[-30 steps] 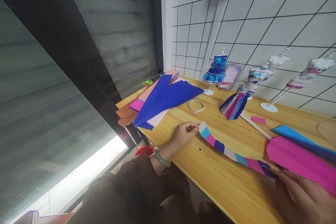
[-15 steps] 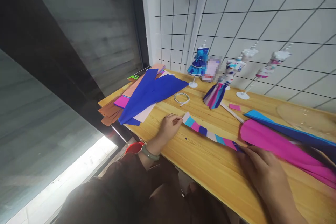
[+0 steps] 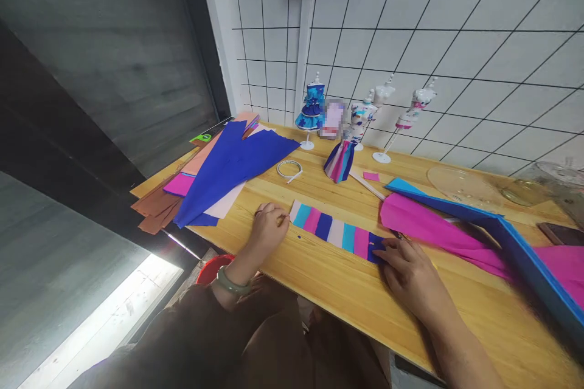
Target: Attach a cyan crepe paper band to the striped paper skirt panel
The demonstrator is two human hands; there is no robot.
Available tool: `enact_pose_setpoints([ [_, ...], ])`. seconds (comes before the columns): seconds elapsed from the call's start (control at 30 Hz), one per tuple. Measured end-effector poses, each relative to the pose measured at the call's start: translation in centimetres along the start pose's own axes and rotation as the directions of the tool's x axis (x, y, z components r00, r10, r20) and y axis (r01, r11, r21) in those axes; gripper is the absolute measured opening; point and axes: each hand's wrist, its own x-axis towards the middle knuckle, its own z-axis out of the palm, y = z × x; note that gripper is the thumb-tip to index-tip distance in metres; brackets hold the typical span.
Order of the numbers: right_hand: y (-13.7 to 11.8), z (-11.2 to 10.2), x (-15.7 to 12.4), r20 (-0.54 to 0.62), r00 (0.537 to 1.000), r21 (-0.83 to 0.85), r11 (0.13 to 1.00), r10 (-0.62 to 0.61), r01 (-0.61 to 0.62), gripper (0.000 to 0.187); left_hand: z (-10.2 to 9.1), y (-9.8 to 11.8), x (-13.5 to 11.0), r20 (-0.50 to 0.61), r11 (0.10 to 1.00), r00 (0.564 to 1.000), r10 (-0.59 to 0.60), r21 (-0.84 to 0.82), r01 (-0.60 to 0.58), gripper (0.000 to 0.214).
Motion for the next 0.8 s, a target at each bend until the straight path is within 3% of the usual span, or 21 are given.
enact_pose_setpoints([
  [0.2, 0.3, -0.2, -0.1, -0.107, 0.988, 0.049, 0.993, 0.112, -0.108, 0.019, -1.3, -0.3, -0.6, -0.009, 0.993, 0.998, 0.058, 0.104, -0.056, 0.029],
  [0.33, 0.3, 0.1, -0.1, -0.112, 0.982, 0.091, 0.985, 0.154, -0.144, 0.018, -1.6, 0.4, -0.4, 0.038, 0.960, 0.964, 0.263, 0.087, -0.265, 0.040],
  [0.47, 0.2, 0.6, -0.2, -0.089, 0.982, 0.104, 0.982, 0.166, -0.157, 0.020, -0.9, 1.0, -0.3, 0.160, 0.916, 0.910, 0.382, 0.067, -0.396, 0.033],
  [0.6, 0.3, 0.7, -0.2, -0.077, 0.982, 0.100, 0.981, 0.174, -0.166, 0.020, -0.3, 1.2, -0.3, 0.227, 0.928, 0.914, 0.336, 0.087, -0.363, 0.027],
  [0.8, 0.3, 0.5, -0.1, -0.081, 0.982, 0.102, 0.981, 0.172, -0.163, 0.019, -0.4, 0.5, -0.2, 0.091, 0.933, 0.932, 0.351, 0.044, -0.356, 0.028],
])
